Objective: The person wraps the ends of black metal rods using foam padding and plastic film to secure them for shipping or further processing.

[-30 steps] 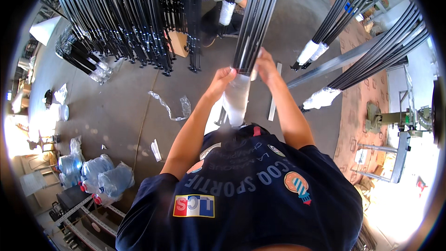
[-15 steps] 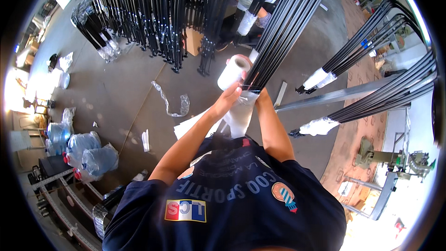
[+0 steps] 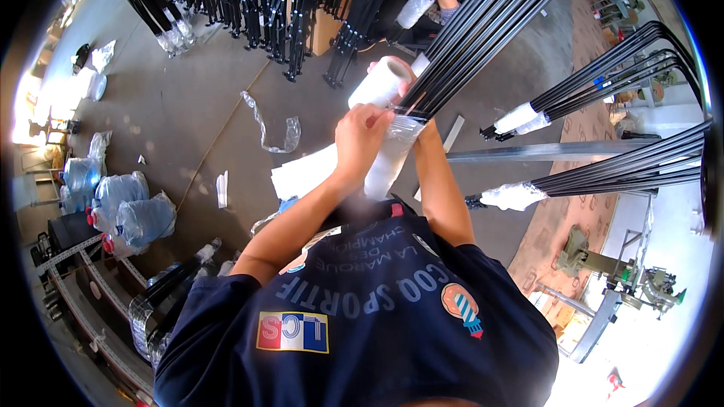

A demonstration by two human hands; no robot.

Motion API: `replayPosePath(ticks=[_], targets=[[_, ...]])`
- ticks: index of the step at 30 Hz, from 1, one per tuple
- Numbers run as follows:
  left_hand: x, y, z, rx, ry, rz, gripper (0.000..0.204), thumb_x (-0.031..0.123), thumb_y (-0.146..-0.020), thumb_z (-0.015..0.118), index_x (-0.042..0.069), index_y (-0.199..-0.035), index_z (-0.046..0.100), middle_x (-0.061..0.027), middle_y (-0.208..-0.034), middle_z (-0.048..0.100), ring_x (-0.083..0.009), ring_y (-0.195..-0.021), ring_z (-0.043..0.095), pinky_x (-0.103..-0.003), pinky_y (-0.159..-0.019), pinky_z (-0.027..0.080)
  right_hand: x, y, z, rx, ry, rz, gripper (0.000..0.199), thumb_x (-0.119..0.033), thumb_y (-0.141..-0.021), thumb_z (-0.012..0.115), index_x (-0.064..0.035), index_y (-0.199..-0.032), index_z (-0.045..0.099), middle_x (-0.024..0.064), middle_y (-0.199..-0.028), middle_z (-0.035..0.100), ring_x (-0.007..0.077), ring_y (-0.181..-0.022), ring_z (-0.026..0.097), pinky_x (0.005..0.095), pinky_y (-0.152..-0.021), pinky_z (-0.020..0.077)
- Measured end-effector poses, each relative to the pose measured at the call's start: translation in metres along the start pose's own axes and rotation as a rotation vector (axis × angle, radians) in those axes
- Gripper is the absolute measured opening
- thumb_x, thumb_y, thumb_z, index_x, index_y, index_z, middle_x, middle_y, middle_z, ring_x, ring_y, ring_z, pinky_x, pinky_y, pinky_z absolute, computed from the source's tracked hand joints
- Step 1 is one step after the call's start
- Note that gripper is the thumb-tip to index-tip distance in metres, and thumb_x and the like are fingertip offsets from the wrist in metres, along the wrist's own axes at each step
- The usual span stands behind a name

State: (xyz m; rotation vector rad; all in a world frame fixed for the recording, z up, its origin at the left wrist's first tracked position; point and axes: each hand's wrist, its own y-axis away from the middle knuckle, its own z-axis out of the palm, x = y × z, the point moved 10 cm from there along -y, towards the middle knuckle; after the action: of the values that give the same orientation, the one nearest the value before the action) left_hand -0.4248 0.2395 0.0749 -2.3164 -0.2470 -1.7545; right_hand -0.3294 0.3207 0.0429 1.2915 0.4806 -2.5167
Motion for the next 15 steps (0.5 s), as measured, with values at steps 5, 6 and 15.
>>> replayPosePath(ticks=[5,6,15], targets=[[0.022,-0.019,-0.001,-0.069,-0.498,0.17,0.056,0.019,-0.065,0.073,-0.002,-0.11,0.046,-0.0164,-0.103,0.053,-0.0288,-0.098,0.051,-0.034,-0.08,0.038,0.013,0.008,0.002,-0.021,-0.149,0.122,0.065,-0.038,-0.074,0.065,-0.0039,-0.123,0.04,0.0167,-0.117,0.049,0.0278,-0.112,0.045,0.0412,-0.096,0.037],[0.014,-0.027,-0.005,-0.051,-0.463,0.118,0.079,0.024,-0.055,0.078,-0.002,-0.118,0.036,-0.0164,-0.108,0.046,-0.0359,-0.111,0.039,-0.036,-0.09,0.032,0.017,0.009,0.001,-0.014,-0.178,0.149,0.065,-0.038,-0.074,0.065,-0.0038,-0.123,0.04,0.0163,-0.117,0.049,0.0278,-0.111,0.046,0.0413,-0.096,0.0371],[-0.062,-0.069,0.061,-0.473,0.13,-0.019,0.082,0.033,-0.047,0.08,-0.006,-0.109,0.041,-0.0217,-0.104,0.054,-0.0282,-0.097,0.055,-0.032,-0.082,0.042,-0.002,0.007,-0.036,0.062,0.375,0.028,0.067,-0.049,-0.08,0.053,-0.0028,-0.126,0.038,0.0109,-0.114,0.051,0.0207,-0.103,0.05,0.0327,-0.087,0.0419]])
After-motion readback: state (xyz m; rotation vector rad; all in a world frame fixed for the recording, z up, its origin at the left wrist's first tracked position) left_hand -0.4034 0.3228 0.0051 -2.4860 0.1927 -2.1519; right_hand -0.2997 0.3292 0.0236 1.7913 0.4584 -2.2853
